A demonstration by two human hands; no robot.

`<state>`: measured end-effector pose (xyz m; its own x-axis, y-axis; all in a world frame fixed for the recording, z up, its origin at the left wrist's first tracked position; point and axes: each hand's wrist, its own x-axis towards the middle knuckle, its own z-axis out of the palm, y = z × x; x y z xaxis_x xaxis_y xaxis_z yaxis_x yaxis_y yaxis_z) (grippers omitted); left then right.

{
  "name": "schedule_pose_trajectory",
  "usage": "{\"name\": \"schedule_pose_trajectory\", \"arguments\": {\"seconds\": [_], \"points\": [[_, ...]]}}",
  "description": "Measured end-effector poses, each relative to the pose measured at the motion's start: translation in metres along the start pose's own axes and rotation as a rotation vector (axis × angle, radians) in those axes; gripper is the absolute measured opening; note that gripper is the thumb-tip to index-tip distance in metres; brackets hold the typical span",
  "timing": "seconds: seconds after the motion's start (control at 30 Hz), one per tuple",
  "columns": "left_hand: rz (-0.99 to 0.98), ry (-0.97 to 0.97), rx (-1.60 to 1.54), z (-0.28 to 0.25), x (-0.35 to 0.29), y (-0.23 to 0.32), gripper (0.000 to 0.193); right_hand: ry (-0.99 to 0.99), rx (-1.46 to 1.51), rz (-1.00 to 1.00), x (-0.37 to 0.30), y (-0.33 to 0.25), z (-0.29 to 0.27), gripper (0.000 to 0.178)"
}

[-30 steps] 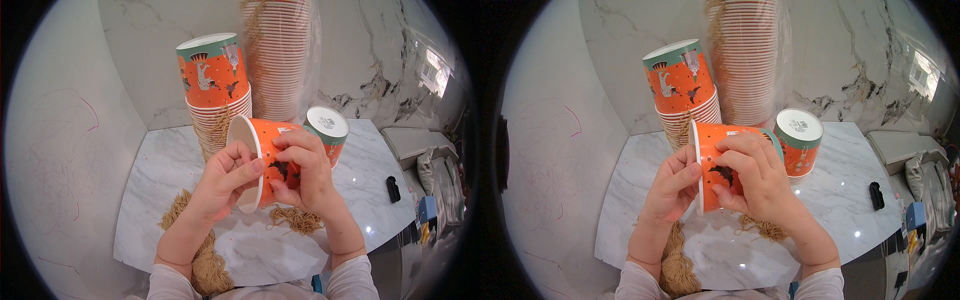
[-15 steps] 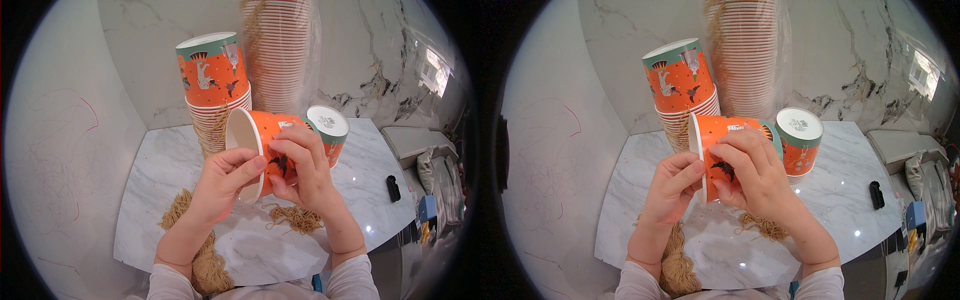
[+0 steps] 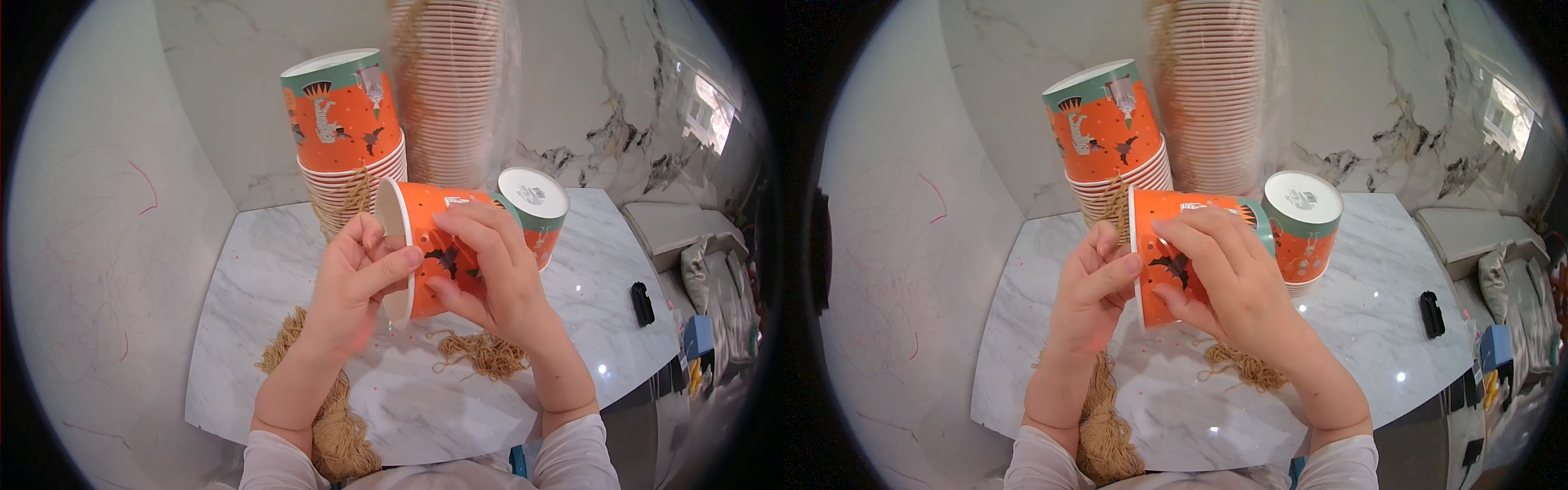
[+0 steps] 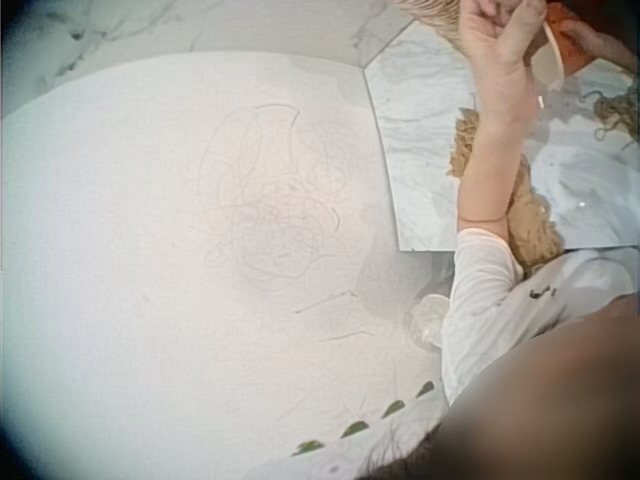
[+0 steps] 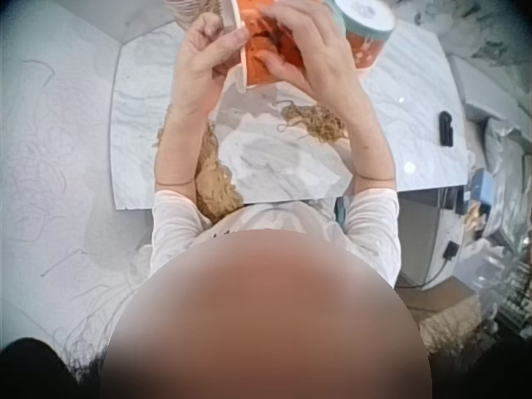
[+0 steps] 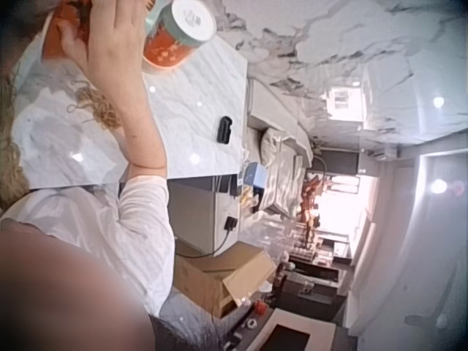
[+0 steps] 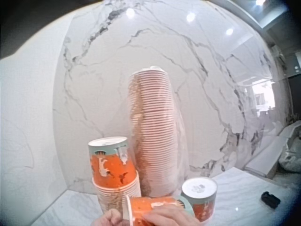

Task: Threading string through holes in paper cups.

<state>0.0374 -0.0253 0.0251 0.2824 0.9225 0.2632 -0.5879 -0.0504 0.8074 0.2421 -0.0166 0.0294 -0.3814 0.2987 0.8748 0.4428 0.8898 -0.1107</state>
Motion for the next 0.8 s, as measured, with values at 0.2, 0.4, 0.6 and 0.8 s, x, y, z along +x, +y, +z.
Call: {"name": "schedule_pose_trajectory", "arguments": {"seconds": [0.2,0.4,0.6,0.8], "points": [[-0.009,0.018,0.146,0.007,-0.001,0.007,0.044,-0.038,0.004,0.044,0.000,-0.003,-0.002,0.056],[0.000,0.003,0.218,0.005,-0.002,0.001,0.040,-0.054,-0.039,0.036,0.001,-0.006,-0.004,0.046],[-0.049,-0.040,0.416,0.005,0.000,0.014,0.038,-0.164,0.038,0.052,0.001,0.000,-0.015,0.038],[-0.216,-0.098,0.671,0.010,-0.006,0.010,0.039,-0.469,0.065,0.350,-0.011,0.002,-0.018,0.079]]}}
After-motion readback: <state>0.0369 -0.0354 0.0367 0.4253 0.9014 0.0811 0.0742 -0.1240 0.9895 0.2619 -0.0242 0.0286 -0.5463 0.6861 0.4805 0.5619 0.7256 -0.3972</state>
